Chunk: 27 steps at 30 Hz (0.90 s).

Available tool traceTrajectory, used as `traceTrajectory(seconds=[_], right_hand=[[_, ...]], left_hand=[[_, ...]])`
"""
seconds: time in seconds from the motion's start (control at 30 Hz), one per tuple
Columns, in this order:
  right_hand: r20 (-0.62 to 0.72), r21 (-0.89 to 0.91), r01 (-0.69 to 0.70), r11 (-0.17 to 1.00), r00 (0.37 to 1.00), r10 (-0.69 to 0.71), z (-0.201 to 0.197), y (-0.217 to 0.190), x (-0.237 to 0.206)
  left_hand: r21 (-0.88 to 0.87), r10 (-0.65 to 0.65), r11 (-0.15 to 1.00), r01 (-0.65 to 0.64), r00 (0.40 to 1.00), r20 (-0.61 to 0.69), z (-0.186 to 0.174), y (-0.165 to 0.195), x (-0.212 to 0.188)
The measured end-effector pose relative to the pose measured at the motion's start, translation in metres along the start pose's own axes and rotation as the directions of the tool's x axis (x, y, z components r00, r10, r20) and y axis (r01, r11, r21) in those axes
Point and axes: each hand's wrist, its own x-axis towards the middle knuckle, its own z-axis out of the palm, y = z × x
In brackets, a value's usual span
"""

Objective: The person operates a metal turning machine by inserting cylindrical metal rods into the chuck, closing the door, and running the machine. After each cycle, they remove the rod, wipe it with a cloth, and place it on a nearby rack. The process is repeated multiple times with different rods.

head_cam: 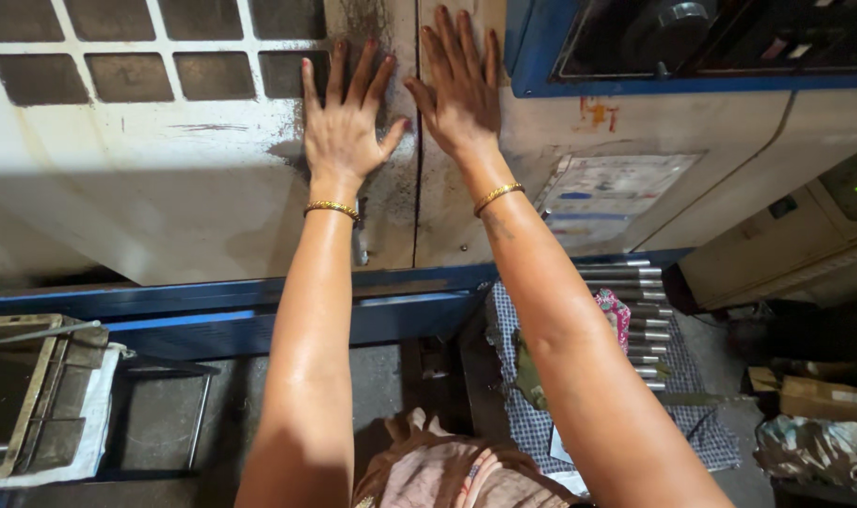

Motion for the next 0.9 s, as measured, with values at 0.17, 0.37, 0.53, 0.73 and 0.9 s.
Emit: traceTrajectory(seconds=[0.17,0.37,0.53,0.73,0.9], right_hand=[[-0.002,-0.001,-0.007,1.000,1.000,0.007,-0.0001,-0.0013,-0.0017],[-0.013,-0.003,0.004,1.000,1.000,-0.004,-0.0022,-0.0012,-0.0016],[-0.017,0.007,-0.009,1.000,1.000,0.010,-0.0013,-0.0024,-0.0019],[-0.073,-0.018,0.020,1.000,0.997,-0.021,-0.0006,-0.0012,-0.0030],[-0.036,0.002,0.000,1.000,0.999,0.000,-0.0025,-0.0026,-0.0028]], left_hand=[[0.028,0.008,1.000,-0.008,1.000,-0.020,0.0018,-0.0013,-0.0027],[0.011,0.004,1.000,-0.004,1.000,-0.005,0.0002,0.0002,-0.0028],[-0.005,-0.010,1.000,0.010,1.000,0.014,-0.0013,0.0004,-0.0024],[-0.011,-0.017,1.000,0.017,1.000,-0.004,0.0011,0.0008,-0.0022],[0.003,-0.017,1.000,0.017,1.000,0.011,0.0010,0.0004,-0.0034]])
